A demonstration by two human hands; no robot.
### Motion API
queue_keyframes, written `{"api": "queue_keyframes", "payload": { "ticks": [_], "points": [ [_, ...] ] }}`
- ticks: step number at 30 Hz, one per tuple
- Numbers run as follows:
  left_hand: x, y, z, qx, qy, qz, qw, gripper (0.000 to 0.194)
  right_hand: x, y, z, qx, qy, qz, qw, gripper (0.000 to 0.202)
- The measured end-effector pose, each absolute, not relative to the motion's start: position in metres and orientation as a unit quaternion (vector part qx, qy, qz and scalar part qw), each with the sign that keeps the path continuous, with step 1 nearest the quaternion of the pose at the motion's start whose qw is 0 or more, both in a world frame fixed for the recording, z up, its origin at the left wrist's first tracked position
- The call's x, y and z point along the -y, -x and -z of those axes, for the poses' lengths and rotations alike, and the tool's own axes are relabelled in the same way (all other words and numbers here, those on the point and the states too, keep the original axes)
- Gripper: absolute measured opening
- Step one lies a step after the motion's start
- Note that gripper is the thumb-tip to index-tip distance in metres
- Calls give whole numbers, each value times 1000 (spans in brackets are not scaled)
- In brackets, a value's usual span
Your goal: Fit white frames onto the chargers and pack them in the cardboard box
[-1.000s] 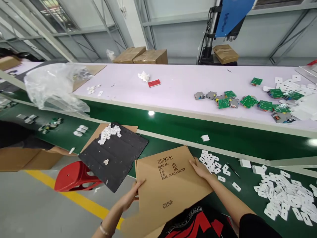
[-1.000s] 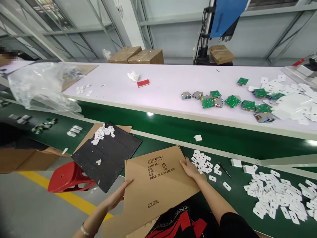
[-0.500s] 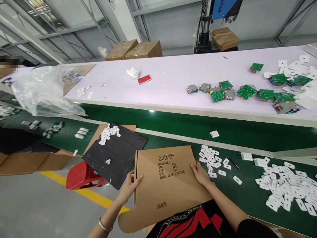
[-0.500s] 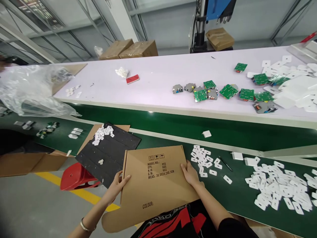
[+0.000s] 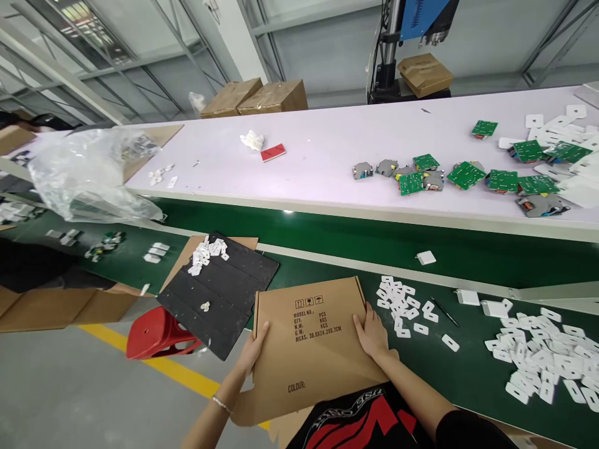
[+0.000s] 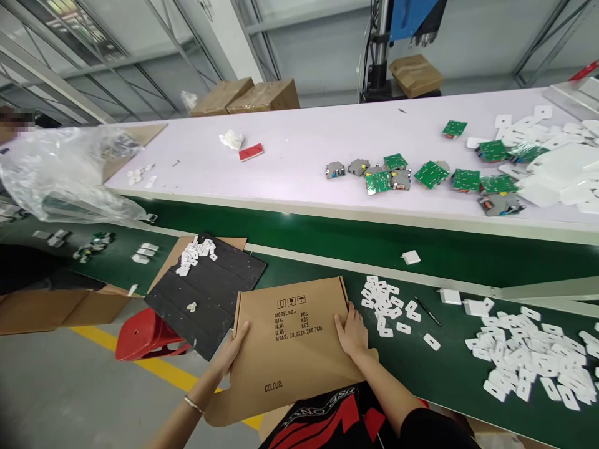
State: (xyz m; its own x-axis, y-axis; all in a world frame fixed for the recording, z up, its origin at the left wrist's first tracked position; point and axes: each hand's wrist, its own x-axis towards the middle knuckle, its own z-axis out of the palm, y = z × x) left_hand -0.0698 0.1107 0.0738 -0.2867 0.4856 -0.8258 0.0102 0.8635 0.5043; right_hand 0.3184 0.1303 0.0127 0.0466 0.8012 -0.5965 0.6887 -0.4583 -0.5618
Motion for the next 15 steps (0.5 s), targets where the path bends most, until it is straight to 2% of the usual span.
{"api": "queue_keyframes", "payload": {
  "ticks": [9,15],
  "points": [
    [-70,52,-34,-777,-107,-184,593,106,-151,-343,-2,435,711,-552,29,92],
    [-36,28,-13,-710,-28,-240,662,107,-162,-352,-5,499,686,-528,42,81]
  ]
}}
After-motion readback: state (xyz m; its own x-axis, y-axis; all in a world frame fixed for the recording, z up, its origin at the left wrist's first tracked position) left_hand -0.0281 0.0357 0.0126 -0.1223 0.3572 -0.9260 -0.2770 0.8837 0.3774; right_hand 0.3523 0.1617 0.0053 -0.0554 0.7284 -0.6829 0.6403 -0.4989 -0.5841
